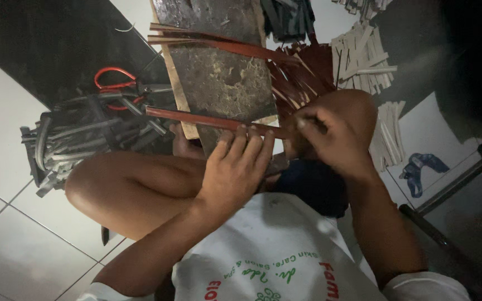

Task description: The person sits cross-legged on the floor and repeatedly peels thin strips of reddish-brown material from a larger piece of leather using their hands. They place the peeled strips into a growing pile on the floor.

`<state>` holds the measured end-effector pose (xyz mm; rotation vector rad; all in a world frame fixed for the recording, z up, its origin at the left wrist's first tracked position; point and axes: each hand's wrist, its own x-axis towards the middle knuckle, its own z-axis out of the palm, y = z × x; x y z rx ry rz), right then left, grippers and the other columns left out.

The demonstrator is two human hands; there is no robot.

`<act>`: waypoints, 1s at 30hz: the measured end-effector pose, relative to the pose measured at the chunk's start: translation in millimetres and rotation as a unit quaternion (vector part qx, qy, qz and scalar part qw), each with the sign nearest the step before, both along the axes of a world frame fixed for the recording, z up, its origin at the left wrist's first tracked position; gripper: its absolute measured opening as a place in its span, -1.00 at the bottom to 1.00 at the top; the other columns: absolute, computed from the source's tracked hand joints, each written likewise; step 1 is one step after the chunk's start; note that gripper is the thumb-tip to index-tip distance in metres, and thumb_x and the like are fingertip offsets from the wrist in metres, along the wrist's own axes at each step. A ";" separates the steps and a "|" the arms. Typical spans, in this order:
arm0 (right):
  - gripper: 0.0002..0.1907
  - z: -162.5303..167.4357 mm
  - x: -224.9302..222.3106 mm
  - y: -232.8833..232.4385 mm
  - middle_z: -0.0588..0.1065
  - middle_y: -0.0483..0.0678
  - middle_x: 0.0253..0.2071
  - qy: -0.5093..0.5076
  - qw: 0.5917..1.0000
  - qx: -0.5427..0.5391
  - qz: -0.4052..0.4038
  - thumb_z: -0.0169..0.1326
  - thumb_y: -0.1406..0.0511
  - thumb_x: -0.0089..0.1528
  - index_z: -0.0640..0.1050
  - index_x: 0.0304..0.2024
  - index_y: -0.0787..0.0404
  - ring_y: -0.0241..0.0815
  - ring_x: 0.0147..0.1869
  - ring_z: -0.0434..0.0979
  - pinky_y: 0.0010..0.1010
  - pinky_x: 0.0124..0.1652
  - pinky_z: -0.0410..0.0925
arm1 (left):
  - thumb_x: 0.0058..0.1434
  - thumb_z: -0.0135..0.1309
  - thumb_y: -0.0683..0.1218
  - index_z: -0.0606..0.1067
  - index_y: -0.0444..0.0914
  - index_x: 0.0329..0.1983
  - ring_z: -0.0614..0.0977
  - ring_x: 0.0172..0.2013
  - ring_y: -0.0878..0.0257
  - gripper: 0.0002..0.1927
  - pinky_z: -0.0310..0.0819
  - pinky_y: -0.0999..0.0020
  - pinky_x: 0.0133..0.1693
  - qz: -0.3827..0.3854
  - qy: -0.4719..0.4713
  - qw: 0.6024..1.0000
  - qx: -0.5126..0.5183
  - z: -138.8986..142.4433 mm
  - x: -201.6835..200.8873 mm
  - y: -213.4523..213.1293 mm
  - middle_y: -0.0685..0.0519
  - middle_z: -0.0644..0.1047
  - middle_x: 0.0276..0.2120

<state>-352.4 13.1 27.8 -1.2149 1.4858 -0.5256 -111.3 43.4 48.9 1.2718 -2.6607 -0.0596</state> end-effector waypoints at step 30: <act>-0.56 153.6 73.5 18.8 0.48 0.02 0.00 0.267 0.765 -0.527 0.257 0.19 0.27 0.34 0.40 0.18 0.33 -0.20 0.02 0.52 -0.35 0.02 0.39 | 0.16 0.06 -0.18 0.46 -0.33 0.20 0.50 0.11 -0.03 -0.52 0.41 0.13 0.17 0.003 0.148 0.988 0.040 -17.2 12.6 -16.4 -0.14 0.44 0.12</act>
